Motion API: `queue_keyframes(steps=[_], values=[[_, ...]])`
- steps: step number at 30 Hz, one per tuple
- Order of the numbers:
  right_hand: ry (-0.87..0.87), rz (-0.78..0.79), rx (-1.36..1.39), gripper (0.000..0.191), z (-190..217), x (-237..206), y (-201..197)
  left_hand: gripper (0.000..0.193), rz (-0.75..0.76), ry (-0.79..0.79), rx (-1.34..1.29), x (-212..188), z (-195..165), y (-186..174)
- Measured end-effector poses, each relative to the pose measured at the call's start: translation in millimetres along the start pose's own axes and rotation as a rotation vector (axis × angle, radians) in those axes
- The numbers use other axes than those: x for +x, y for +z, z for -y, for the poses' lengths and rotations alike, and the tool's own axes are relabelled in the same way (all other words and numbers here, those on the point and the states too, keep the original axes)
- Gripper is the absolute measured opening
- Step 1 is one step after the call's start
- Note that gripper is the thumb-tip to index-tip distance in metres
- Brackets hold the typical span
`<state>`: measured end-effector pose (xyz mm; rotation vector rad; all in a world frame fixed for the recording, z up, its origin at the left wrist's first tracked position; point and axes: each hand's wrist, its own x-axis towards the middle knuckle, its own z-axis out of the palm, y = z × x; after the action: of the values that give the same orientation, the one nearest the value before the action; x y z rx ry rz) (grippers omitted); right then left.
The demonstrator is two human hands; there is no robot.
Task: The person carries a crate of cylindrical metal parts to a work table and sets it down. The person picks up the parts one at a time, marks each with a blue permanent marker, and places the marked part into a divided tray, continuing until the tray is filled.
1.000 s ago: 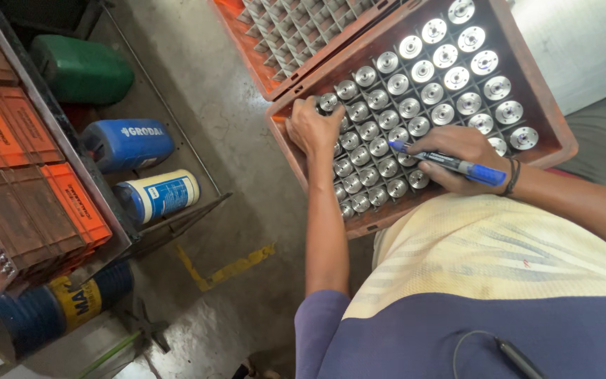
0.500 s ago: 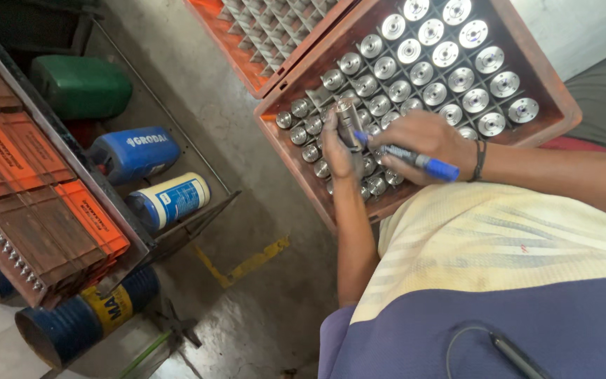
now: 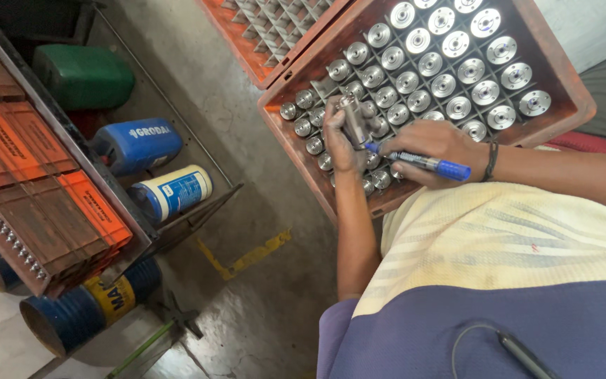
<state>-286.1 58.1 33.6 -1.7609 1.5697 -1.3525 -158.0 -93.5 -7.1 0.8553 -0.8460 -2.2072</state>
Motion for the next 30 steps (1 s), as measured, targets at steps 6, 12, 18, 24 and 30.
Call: queue_keyframes(steps=[6, 12, 18, 24, 30], values=[[0.024, -0.080, 0.048, 0.024, 0, 2, -2, 0.035, -0.369, 0.552, 1.452, 19, -42, -17], [0.052, -0.057, 0.038, 0.024, -3, 4, -4, 0.036, -0.361, 0.424, 1.534, 24, -49, -25], [0.030, -0.083, 0.032, 0.024, -3, 5, -6, 0.047, -0.253, 0.440, 1.740, 29, -54, -27], [0.039, 0.008, -0.049, 0.027, 0, 8, -6, 0.059, 0.033, 0.281, 0.166, 10, -63, -29], [-0.065, -0.026, -0.037, 0.026, -3, 14, 3, 0.049, -0.084, -0.019, 0.114, -1, -5, -3]])
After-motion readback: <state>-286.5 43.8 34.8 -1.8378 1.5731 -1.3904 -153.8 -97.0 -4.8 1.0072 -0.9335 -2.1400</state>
